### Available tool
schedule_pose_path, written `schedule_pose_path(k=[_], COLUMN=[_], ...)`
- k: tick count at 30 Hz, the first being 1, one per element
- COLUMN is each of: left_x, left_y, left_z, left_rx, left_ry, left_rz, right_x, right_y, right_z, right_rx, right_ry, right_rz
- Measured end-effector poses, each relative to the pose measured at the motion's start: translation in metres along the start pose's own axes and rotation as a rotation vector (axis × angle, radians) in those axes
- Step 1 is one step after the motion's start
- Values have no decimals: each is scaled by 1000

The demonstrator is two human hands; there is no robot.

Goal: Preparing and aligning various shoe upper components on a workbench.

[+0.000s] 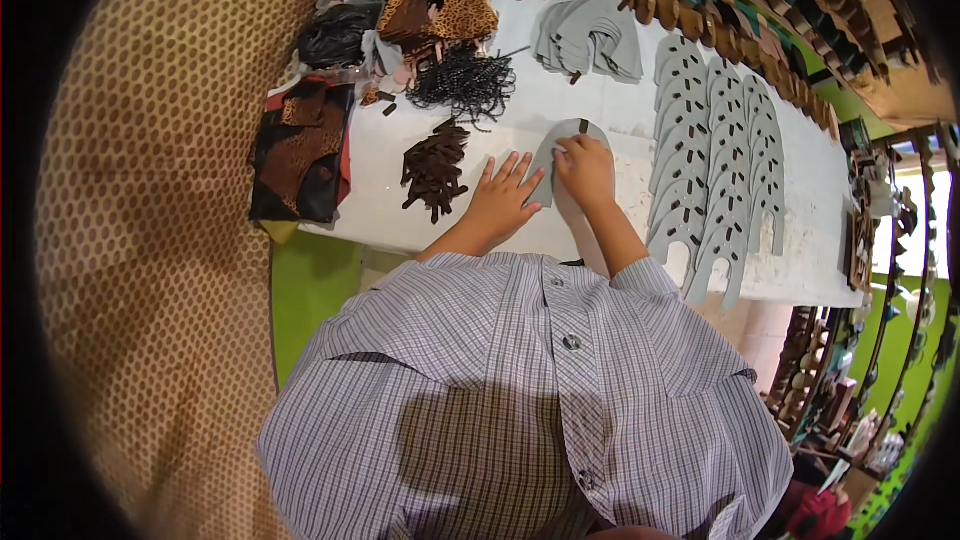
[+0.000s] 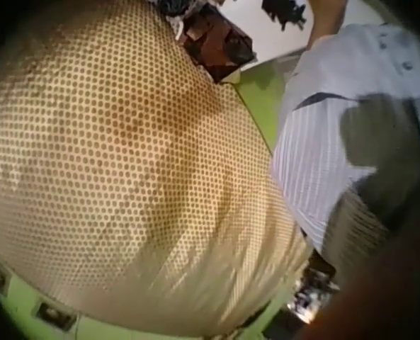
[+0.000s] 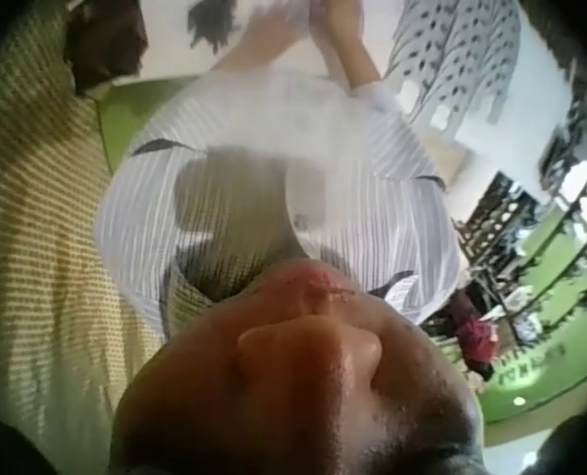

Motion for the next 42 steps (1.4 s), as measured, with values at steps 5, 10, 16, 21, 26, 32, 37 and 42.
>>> schedule_pose_path(k=[5,10,16,21,26,32,37,42], left_x=[17,18,27,32,41,63,54,39], left_y=[32,66,84,85,75,34,-12,-54], left_z=[9,25,36,48,68,62,47,34], left_rx=[-1,-109,-269,-360,-493,-595,-349,-201], left_ry=[133,189,299,306,343,769,748,736], left_rz=[-72,-44,45,61,224,358,284,198], right_x=[56,93,114,112,97,63,16,-20], right_y=[-20,-41,-55,-54,-53,-30,-7,7], right_z=[-31,-64,-86,-85,-72,-62,-50,-26], right_rx=[100,202,340,300,230,359,327,169], right_ry=[-114,-149,-148,-129,-365,-902,-797,-679], right_rz=[231,328,257,270,163,-6,-155,-171])
Point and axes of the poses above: each hand's wrist, its own y-axis away from the middle knuckle, its own z-axis out of the back of the hand, x = y × z, the point moved 7 cm from there along -y, towards the middle knuckle, and after that the axes turned 10 degrees about x, right-handed, at the moved point
